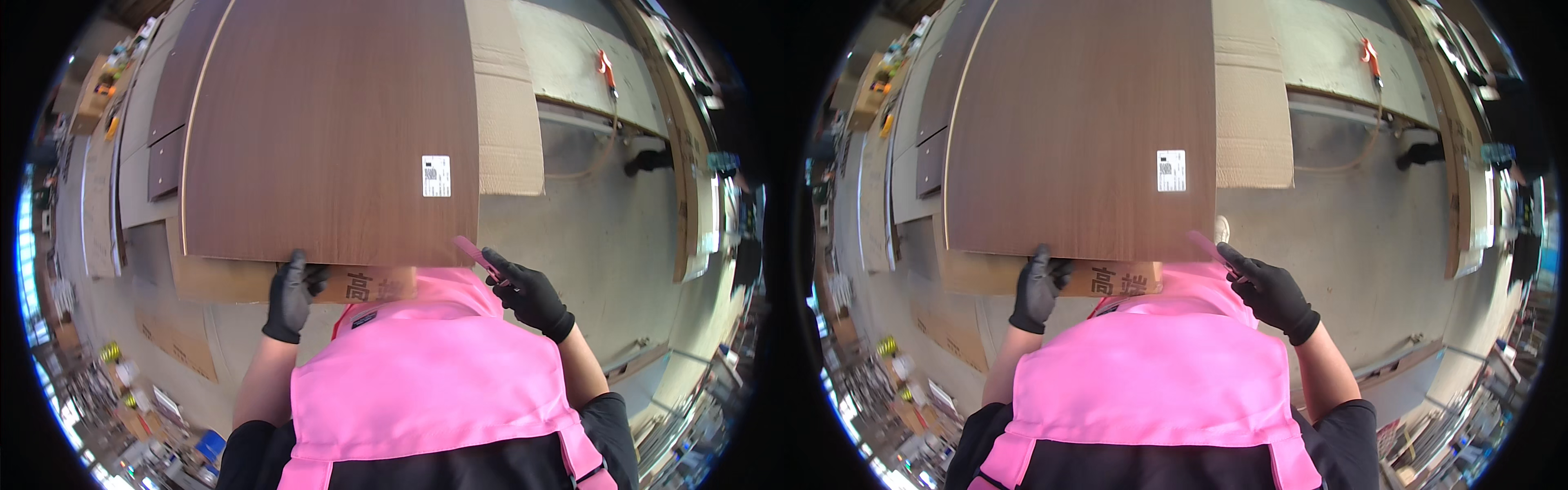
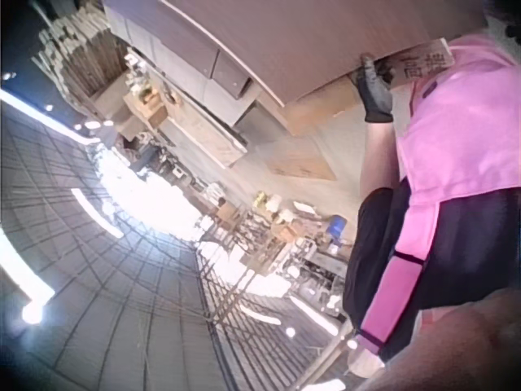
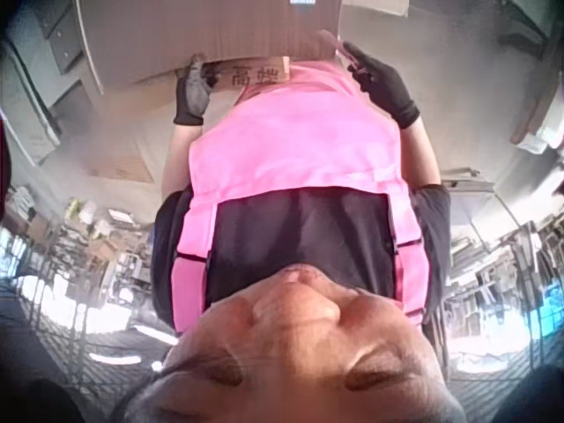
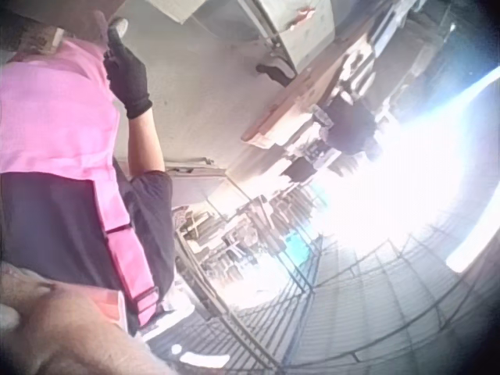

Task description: The person applies edge banding to rectangular wood panels using a hot air gun and a utility knife. They heat the panel edges, press the banding strip into place, and trim excess material. The person handles multiple panels sequentially, moving them between work surfaces and stacking finished pieces.

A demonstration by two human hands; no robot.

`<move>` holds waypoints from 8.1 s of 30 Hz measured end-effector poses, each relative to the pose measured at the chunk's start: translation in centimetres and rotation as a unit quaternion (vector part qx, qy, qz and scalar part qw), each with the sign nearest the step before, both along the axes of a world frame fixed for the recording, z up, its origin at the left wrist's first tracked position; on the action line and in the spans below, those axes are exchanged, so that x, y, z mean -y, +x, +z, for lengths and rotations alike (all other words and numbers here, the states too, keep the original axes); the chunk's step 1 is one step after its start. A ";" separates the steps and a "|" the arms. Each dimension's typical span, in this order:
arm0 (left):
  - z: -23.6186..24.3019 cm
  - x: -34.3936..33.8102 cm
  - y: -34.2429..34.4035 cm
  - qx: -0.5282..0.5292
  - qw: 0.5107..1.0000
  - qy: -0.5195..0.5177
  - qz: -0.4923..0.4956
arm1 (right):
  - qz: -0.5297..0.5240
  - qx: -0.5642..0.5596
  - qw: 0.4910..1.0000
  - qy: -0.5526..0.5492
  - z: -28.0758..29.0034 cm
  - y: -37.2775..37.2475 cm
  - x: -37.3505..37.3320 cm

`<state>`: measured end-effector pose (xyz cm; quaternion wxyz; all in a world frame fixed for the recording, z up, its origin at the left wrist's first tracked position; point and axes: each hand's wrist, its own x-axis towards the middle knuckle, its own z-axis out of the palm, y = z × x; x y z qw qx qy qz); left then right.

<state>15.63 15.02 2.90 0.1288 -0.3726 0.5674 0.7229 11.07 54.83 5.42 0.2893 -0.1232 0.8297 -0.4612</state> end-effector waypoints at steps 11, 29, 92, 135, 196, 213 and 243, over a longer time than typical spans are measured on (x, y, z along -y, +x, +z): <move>0.0 9.0 0.1 0.011 0.995 0.016 -0.099 | -0.127 -0.100 0.987 0.015 -2.8 6.6 12.2; -0.7 12.6 1.1 -0.017 0.996 0.024 -0.079 | -0.266 0.055 0.947 -0.170 -3.1 5.8 14.6; -2.4 15.0 6.2 -0.135 0.983 -0.119 0.041 | -0.371 -0.199 0.880 -0.219 -4.6 -4.0 10.8; -1.7 15.8 -0.8 -0.212 0.951 -0.187 -0.126 | 0.115 -0.162 0.979 0.035 -0.8 4.3 26.7; -5.1 16.4 -4.3 -0.271 0.933 -0.226 -0.071 | -0.431 0.033 0.863 -0.260 -3.4 0.0 16.1; -0.1 -3.7 -0.9 -0.061 0.975 0.130 -0.167 | -0.384 0.077 0.867 -0.309 -3.3 -16.2 -0.2; -2.0 -5.6 -6.1 -0.040 0.990 0.132 0.036 | -0.134 -0.132 0.974 0.123 -1.4 -11.1 -4.5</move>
